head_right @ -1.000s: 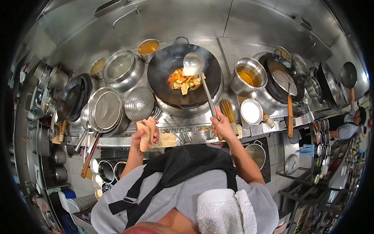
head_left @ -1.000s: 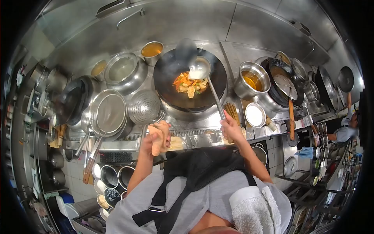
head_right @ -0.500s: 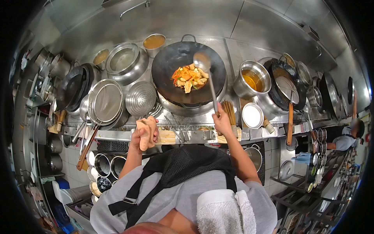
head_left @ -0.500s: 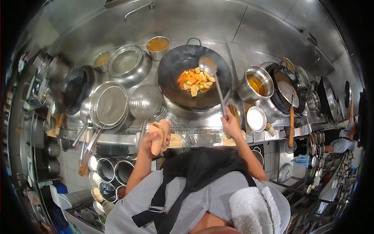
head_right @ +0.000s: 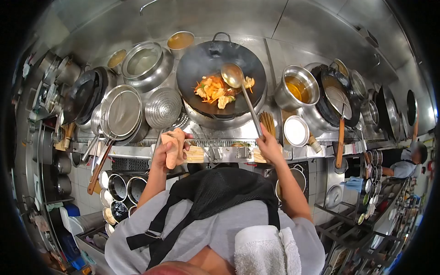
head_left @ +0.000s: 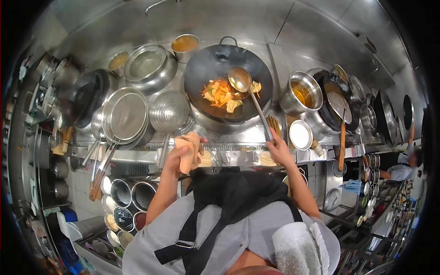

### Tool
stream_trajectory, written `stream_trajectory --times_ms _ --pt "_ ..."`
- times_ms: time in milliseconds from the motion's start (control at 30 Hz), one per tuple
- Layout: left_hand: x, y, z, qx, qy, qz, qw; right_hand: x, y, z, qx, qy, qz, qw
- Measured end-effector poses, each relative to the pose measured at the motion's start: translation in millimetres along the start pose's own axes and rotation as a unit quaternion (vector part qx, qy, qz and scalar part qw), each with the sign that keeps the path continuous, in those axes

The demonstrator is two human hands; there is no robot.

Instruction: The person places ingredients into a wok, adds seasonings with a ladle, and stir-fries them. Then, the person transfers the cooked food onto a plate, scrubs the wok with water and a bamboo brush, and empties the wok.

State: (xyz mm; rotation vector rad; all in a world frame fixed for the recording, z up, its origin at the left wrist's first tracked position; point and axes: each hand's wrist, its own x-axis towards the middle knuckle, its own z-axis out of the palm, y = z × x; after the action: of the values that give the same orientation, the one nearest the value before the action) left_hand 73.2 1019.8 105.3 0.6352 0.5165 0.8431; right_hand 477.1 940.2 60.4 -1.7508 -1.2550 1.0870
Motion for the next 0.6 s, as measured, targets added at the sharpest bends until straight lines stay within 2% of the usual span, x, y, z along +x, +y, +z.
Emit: stream_trajectory --times_ms 33,67,133,167,267,333,367,400,467,533,600 --pt "0.6 -0.3 8.1 -0.003 0.006 0.0 1.0 15.2 11.1 10.0 -0.01 0.0 -0.017 1.0" --pt "2.5 -2.8 7.0 -0.003 0.006 0.0 1.0 21.9 9.9 22.1 0.074 -0.02 0.033 0.996" --pt "5.7 -7.2 2.7 -0.042 -0.09 -0.017 0.995 11.0 -18.8 31.5 0.099 -0.055 0.052 0.992" --pt "5.4 -6.2 3.0 -0.04 -0.098 -0.032 0.994 5.4 -19.7 25.2 0.101 -0.054 0.049 0.992" --pt "0.0 -4.5 -3.4 -0.029 -0.047 -0.064 0.996 -17.3 -10.6 -13.8 0.057 -0.079 0.051 0.994" --pt "1.8 -7.0 -14.0 -0.015 -0.06 -0.046 0.997 -24.9 -11.9 -42.0 0.079 -0.075 0.092 0.99" --pt "1.0 -11.4 -19.9 -0.021 -0.027 -0.044 0.998 -18.2 -0.4 -43.0 0.027 -0.043 0.049 0.997" --pt "0.6 -16.4 -26.4 -0.026 0.006 -0.044 0.999 -6.4 11.0 -35.1 0.028 -0.043 0.051 0.997" --pt "3.1 -26.4 -35.0 -0.033 0.01 -0.051 0.998 18.4 23.8 -14.5 -0.172 0.065 -0.116 0.976" --pt "4.5 -31.6 -37.6 -0.058 0.029 -0.062 0.996 25.2 -7.9 12.9 -0.06 0.028 0.0 0.998" --pt "1.6 -33.4 -42.3 -0.058 0.01 -0.059 0.996 17.4 -21.1 28.0 0.047 -0.04 0.046 0.997"
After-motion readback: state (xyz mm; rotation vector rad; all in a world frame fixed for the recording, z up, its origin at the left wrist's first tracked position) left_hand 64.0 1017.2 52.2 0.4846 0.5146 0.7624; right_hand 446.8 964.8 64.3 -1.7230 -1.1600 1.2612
